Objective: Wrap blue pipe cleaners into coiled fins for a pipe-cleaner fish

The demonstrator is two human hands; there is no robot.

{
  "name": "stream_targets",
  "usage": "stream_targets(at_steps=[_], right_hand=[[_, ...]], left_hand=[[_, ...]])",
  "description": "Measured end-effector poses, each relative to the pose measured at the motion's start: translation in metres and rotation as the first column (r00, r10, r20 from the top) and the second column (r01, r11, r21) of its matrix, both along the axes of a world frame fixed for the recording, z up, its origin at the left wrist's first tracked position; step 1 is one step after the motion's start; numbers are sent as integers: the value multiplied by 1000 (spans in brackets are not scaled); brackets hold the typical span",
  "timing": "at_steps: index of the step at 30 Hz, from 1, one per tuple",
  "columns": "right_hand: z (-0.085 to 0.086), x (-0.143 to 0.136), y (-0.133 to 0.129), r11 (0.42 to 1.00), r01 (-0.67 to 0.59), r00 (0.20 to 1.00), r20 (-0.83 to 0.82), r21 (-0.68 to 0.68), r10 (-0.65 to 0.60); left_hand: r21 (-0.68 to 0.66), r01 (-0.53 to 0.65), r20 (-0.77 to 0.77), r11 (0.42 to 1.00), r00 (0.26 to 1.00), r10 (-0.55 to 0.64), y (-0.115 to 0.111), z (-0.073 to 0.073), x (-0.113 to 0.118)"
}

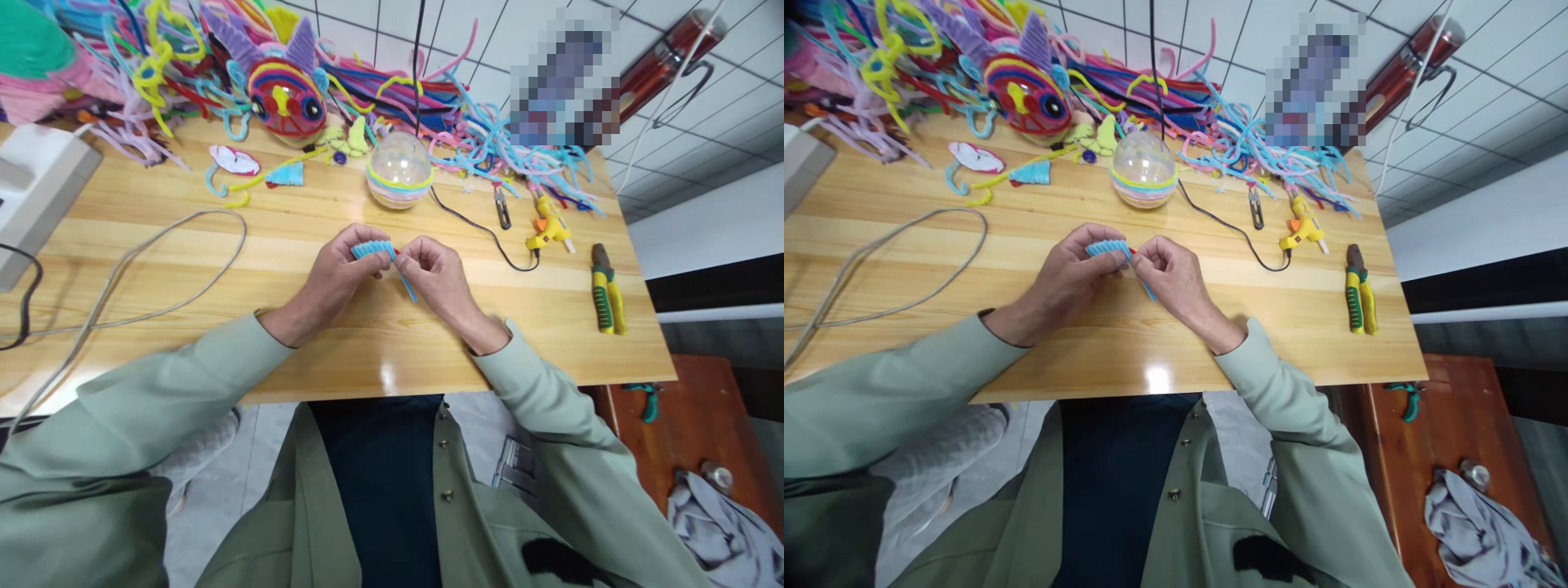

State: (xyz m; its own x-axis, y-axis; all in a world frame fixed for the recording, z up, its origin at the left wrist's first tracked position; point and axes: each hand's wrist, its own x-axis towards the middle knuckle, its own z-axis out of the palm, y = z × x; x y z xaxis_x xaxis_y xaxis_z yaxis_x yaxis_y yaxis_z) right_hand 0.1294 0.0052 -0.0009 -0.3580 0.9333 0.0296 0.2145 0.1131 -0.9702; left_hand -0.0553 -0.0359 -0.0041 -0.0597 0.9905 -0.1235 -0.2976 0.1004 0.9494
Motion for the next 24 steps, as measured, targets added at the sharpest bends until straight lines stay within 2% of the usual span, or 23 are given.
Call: stream_targets(at_steps=[5,12,15,17,19,22,24], right_hand=[[0,-2,-1,995,-59,994,-100,-86,50],[-3,-1,1,994,-75,987,-149,-75,63],[-5,6,2,996,-93,987,-130,-8,91],[-4,10,4,985,-114,991,-58,128,122],[-3,14,6,926,-156,988,60,345,144],[-3,18,10,732,-257,963,226,630,144],[-4,19,14,622,-314,945,297,717,135]], left_hand=[[15,-6,-42,1000,999,7,0,-1,-2],[-10,-11,-47,1000,999,11,0,4,0],[-34,-41,-67,999,997,39,1,5,0],[-56,-60,-62,997,996,57,1,4,0],[-66,-67,-43,996,997,65,1,3,0],[-65,-66,-11,996,998,66,1,2,1],[-60,-61,-3,996,998,61,1,1,1]])
